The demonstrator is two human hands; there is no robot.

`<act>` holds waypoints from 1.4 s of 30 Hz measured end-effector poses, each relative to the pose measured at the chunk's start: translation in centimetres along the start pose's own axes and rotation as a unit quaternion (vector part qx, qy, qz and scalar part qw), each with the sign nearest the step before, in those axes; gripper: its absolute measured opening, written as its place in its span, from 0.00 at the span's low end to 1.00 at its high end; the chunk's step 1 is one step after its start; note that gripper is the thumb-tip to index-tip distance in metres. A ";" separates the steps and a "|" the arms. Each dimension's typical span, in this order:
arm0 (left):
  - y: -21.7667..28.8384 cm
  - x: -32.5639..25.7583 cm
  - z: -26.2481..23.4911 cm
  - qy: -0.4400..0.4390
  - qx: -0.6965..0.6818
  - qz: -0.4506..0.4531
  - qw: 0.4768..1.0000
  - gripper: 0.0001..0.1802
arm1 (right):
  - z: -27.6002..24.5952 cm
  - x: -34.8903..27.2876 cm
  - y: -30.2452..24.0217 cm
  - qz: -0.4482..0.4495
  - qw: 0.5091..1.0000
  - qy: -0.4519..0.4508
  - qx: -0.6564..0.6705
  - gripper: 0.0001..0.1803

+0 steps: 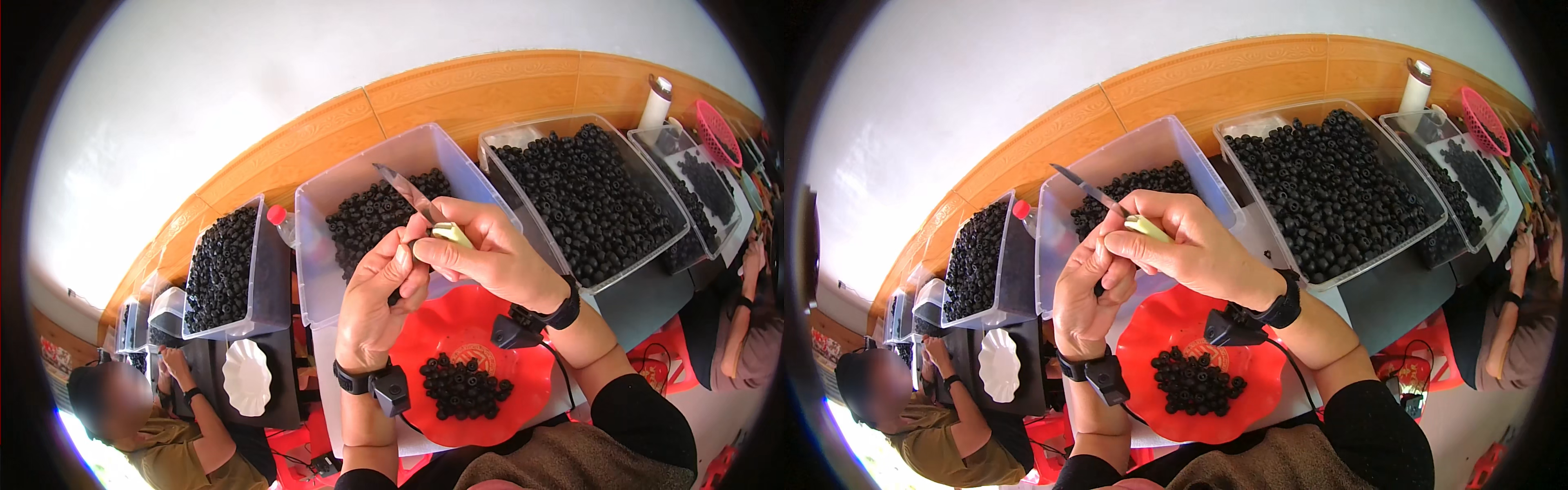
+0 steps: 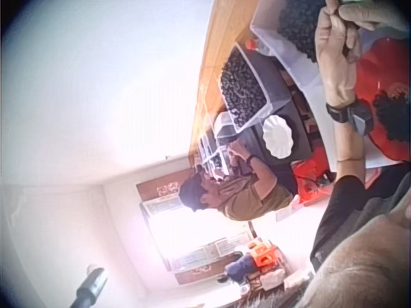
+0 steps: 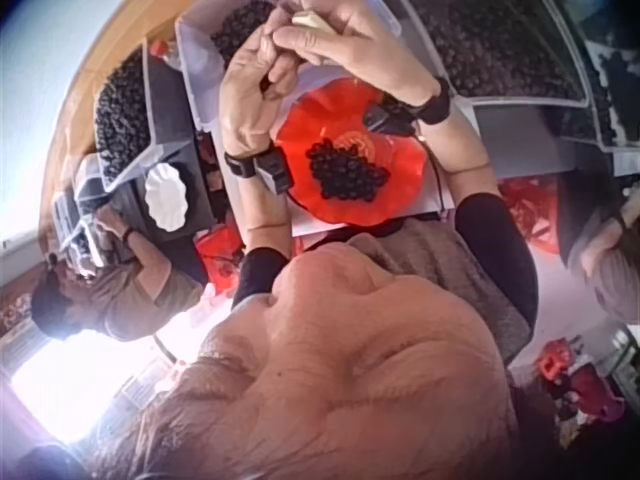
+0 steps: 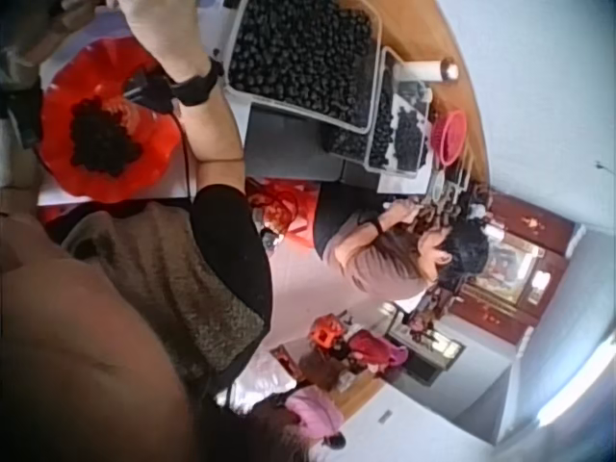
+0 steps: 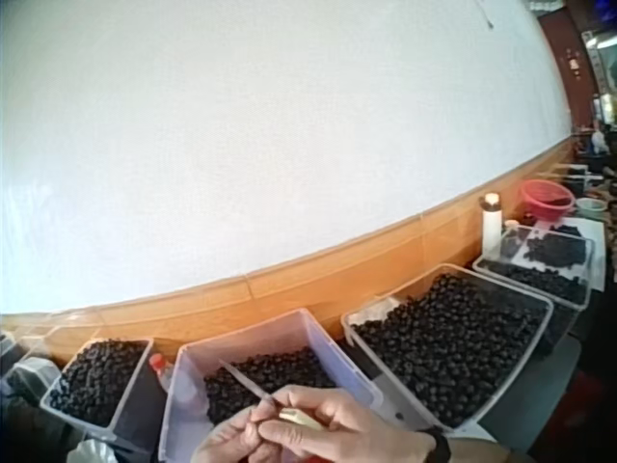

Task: Using a small knife to cut or pit black olives and placing them in a red bowl.

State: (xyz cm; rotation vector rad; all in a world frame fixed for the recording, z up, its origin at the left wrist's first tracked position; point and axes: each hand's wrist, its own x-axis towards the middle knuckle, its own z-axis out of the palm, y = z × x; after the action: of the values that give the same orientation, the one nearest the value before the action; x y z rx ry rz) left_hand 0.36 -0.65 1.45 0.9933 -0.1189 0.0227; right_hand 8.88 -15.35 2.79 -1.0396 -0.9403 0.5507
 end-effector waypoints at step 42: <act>0.5 0.2 0.6 0.217 -0.014 0.045 0.975 0.25 | 1.2 -0.3 -0.6 -0.031 0.935 0.050 -0.351 0.09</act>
State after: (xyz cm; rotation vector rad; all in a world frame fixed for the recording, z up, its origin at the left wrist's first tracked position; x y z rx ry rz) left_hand 0.46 -0.90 2.17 0.9339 0.2362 0.3176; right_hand 7.67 -15.23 3.41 -1.6513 -1.1032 0.0886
